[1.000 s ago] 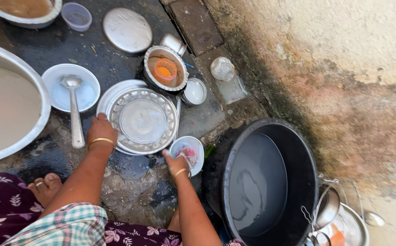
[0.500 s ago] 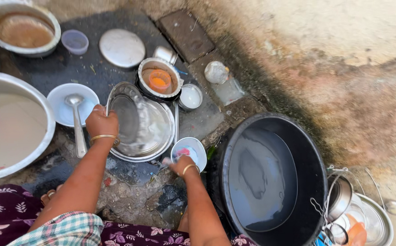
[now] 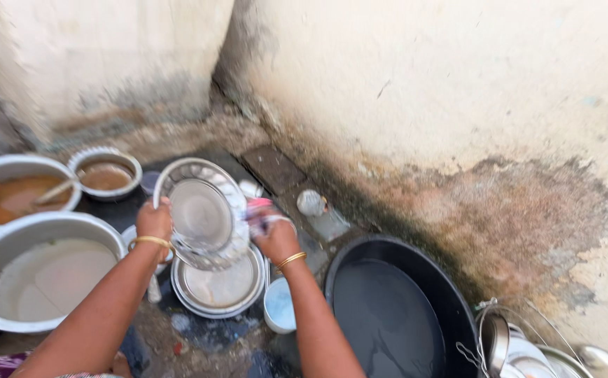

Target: The person washes various metal and plastic dishes by hand using a small cloth or sponge and a large basin of water on the ground.

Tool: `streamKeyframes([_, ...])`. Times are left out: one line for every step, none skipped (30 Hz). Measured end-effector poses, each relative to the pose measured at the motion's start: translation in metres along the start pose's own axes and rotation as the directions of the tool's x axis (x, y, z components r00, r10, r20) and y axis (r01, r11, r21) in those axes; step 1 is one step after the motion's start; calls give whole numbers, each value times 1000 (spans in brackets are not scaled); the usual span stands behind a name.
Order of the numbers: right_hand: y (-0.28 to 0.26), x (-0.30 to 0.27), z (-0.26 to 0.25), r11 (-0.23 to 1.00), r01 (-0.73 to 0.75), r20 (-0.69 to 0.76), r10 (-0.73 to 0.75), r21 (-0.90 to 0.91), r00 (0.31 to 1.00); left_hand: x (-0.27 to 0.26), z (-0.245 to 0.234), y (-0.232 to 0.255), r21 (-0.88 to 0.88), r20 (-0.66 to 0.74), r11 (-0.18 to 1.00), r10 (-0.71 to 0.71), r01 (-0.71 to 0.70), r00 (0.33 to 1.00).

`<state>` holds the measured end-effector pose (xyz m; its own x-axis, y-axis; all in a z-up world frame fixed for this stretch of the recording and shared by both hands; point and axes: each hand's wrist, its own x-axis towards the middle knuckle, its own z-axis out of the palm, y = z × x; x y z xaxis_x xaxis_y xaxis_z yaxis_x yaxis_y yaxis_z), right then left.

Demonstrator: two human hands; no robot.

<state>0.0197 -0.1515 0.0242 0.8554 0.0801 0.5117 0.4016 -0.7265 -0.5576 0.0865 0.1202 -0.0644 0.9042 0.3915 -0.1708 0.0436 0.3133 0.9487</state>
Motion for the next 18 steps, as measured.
streamKeyframes([-10,8,0,980,123,179,-151,155,972,-4,-3,8,-5,-2,1000,20,-20,1000])
streamKeyframes([-16,17,2,923,212,327,-318,321,890,-12,-5,18,-14,57,1000,-8,9,998])
streamKeyframes([-18,18,5,921,217,323,-324,325,889,-25,-9,27,-15,116,999,-48,50,992])
streamKeyframes([-18,20,10,929,180,300,-282,324,911,-34,-12,39,-14,113,999,-42,43,993])
streamKeyframes([-14,16,15,936,136,283,-233,324,930,-45,-17,48,-34,195,999,-33,40,980])
streamKeyframes([-12,9,25,935,132,287,-232,328,929,-53,-19,54,-54,275,998,-25,42,961])
streamKeyframes([-14,4,38,966,236,100,-246,102,964,-59,-18,57,-53,275,998,-20,36,961])
streamKeyframes([-17,4,48,947,287,-82,-300,-142,950,-68,-22,53,-2,307,998,-66,70,950])
streamKeyframes([-21,3,57,947,289,-88,-302,-141,949,-77,-20,43,92,358,990,-133,107,924])
streamKeyframes([-28,-2,66,975,-182,45,178,128,983,-89,-17,30,235,423,964,-215,123,880])
streamKeyframes([-33,-8,73,725,-626,317,545,287,776,-105,-13,15,329,476,933,-300,148,827])
streamKeyframes([-32,-13,78,726,-624,323,540,289,777,-121,-3,3,387,514,904,-376,183,771])
streamKeyframes([-28,-15,83,953,-76,-34,89,293,995,-139,2,-1,414,539,880,-444,235,716])
streamKeyframes([-18,-14,88,870,484,-323,-432,97,842,-155,0,-1,412,534,882,-439,231,723])
streamKeyframes([7,-5,82,970,150,-242,-102,191,965,-177,-10,-3,174,729,960,24,-220,685])
streamKeyframes([29,4,81,946,-204,-128,241,251,962,-187,-15,-3,-136,775,791,460,-596,434])
streamKeyframes([42,1,90,944,-215,-128,252,250,959,-181,-12,-5,-134,780,797,451,-589,434])
streamKeyframes([48,-1,101,960,-67,-156,112,271,981,-169,-11,-9,91,782,976,54,-199,621])
